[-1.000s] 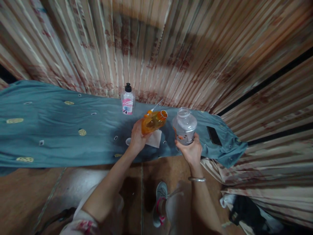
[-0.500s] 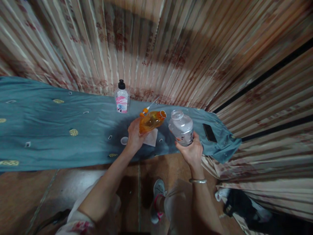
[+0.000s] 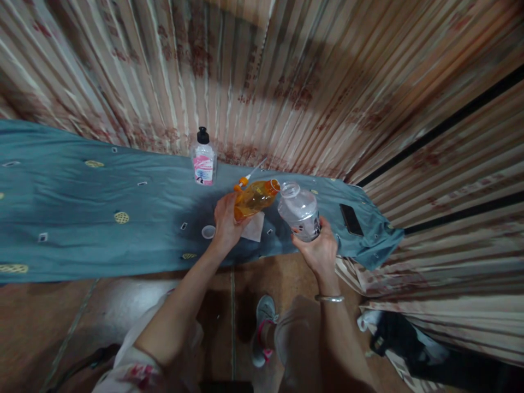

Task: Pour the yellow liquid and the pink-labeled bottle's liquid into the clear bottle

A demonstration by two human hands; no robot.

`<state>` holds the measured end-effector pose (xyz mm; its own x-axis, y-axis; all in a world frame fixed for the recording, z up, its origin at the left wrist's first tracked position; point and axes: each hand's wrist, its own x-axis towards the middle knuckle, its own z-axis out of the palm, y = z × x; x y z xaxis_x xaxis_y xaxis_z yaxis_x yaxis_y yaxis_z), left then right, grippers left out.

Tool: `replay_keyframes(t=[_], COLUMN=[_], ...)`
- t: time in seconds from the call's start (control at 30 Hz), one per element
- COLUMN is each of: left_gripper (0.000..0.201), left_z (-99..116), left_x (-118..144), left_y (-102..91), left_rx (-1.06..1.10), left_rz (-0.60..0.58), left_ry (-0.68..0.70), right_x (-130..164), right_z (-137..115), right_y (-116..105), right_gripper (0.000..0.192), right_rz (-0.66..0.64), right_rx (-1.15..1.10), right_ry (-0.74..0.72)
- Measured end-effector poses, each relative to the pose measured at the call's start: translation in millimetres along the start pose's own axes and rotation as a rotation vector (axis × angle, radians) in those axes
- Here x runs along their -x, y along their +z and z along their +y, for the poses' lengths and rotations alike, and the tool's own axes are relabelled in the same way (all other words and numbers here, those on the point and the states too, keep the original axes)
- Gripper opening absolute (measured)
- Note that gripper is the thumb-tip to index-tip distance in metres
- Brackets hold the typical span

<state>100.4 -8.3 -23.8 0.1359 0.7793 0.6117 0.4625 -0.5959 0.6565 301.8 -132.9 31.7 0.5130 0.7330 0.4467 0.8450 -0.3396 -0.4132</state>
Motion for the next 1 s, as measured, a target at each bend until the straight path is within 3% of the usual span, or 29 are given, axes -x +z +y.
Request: replay_keyframes(t=[0.37, 0.6, 1.0], left_gripper=[0.063, 0.06, 0.062], left_z=[-2.2, 3.4, 9.4], left_x=[2.3, 1.9, 2.8], left_y=[1.5, 0.8, 0.7], left_rx=[-0.002, 0.016, -0.043], left_rz=[0.017, -0.029, -0.104], left_ry=[0.006, -0.062, -0.052], right_x=[-0.4, -2.9, -5.9], right_z=[-1.0, -1.1, 7.1], right_y=[-5.6, -13.7, -21.0], right_gripper=[0.076, 0.076, 0.08], right_rz=[0.008, -0.009, -0.087], right_rx=[0.058, 0.1, 0.098], right_ry=[-0.033, -0.048, 0.009])
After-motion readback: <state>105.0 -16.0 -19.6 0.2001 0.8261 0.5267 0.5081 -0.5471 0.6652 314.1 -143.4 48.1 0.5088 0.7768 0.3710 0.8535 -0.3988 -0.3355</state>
